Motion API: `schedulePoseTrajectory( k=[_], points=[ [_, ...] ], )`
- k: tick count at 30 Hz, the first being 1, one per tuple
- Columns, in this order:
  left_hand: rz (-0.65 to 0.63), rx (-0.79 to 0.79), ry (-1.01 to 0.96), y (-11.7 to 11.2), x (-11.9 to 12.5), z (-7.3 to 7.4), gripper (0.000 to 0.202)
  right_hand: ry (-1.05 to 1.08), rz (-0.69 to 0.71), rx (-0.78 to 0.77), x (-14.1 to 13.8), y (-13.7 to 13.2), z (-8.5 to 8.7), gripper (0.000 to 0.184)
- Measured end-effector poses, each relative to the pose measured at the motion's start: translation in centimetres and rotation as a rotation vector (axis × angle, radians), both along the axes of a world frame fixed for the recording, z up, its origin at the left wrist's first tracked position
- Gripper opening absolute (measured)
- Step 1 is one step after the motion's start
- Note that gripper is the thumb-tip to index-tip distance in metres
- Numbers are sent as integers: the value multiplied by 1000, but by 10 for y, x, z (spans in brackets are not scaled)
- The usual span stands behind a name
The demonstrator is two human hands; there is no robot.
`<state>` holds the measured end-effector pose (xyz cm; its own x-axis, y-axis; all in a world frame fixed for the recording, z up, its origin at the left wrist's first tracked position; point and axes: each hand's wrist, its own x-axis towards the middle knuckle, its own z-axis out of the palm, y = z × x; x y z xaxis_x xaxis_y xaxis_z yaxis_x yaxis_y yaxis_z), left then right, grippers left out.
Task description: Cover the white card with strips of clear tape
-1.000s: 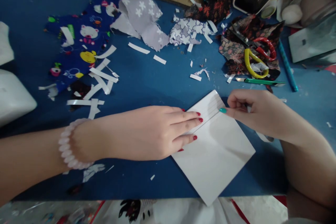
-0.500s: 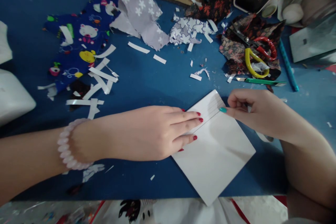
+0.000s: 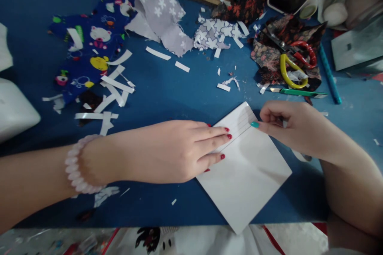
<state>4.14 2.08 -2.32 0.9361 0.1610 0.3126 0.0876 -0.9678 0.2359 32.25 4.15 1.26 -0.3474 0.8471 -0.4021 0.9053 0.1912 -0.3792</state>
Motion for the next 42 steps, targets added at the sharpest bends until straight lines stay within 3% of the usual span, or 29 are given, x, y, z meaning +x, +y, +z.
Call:
schedulePoseTrajectory(
  k=[29,34,42],
  points=[
    [11,4,-9,0,2,1,36,10,3,-3,1,0,-2,19],
    [-57,6,22,-2,1,0,41,3,14,-11,1,0,-1,18],
    [-37,8,30,-3,4,-3,35,20,19,-31,1,2,0,18]
  ],
)
